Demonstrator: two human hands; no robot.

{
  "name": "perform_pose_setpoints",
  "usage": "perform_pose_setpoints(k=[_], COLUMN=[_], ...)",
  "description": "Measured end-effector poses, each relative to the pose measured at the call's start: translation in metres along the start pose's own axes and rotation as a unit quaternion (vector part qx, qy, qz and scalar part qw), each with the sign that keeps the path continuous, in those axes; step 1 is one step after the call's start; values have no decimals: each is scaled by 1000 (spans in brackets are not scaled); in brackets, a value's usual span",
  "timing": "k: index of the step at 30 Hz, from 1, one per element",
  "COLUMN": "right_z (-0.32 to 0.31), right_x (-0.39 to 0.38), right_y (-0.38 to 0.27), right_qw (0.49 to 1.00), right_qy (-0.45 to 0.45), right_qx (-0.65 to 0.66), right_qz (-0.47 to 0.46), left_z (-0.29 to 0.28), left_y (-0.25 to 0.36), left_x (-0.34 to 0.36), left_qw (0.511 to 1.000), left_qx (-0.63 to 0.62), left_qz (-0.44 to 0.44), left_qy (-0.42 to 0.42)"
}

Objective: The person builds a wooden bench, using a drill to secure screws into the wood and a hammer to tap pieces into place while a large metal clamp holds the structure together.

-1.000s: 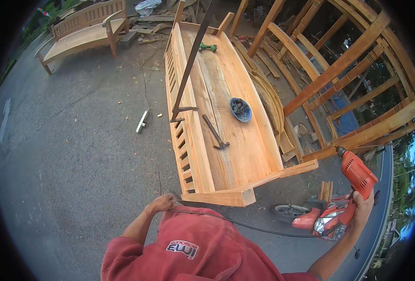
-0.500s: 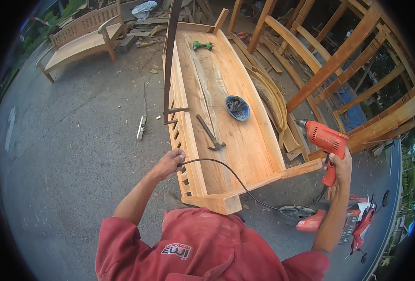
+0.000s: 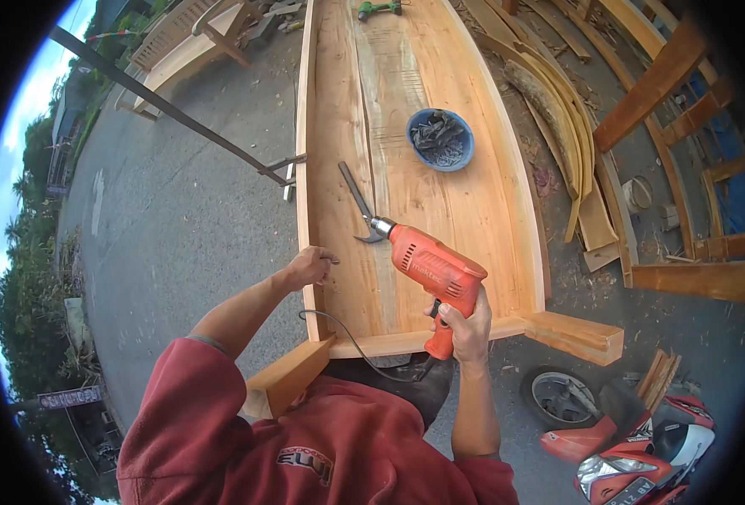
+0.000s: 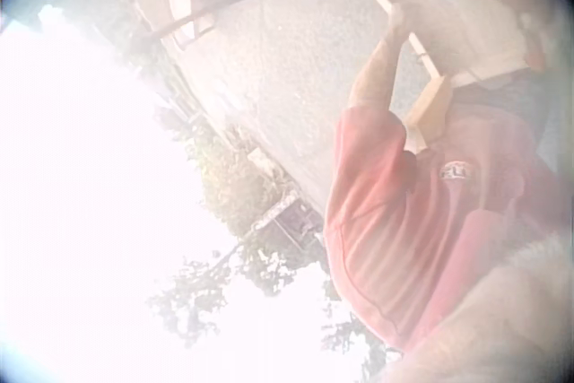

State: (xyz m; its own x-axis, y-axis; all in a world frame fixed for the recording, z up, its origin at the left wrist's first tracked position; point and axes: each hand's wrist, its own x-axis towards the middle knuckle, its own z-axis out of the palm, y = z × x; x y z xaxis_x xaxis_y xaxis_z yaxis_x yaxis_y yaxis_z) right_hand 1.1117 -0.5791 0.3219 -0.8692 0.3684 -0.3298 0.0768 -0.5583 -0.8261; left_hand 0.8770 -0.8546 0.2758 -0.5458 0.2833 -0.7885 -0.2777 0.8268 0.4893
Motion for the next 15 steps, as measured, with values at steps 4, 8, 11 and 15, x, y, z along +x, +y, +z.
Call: perform_pose_setpoints(k=[4, 8, 11, 15], right_z=[-19, -24, -28, -37], right_x=[14, 28, 41, 61], right_y=[69, 99, 118, 139], right_qw=[999, 993, 992, 989], right_qy=[15, 48, 43, 48], right_qx=[42, 77, 57, 46], right_qz=[17, 79, 109, 136], left_z=[57, 96, 105, 111], left_y=[-15, -8, -23, -16], left_x=[76, 135, 163, 182], left_qw=[970, 809, 688, 689], left_qx=[-222, -565, -705, -700], left_qz=[-97, -96, -81, -105], left_qy=[10, 129, 153, 155])
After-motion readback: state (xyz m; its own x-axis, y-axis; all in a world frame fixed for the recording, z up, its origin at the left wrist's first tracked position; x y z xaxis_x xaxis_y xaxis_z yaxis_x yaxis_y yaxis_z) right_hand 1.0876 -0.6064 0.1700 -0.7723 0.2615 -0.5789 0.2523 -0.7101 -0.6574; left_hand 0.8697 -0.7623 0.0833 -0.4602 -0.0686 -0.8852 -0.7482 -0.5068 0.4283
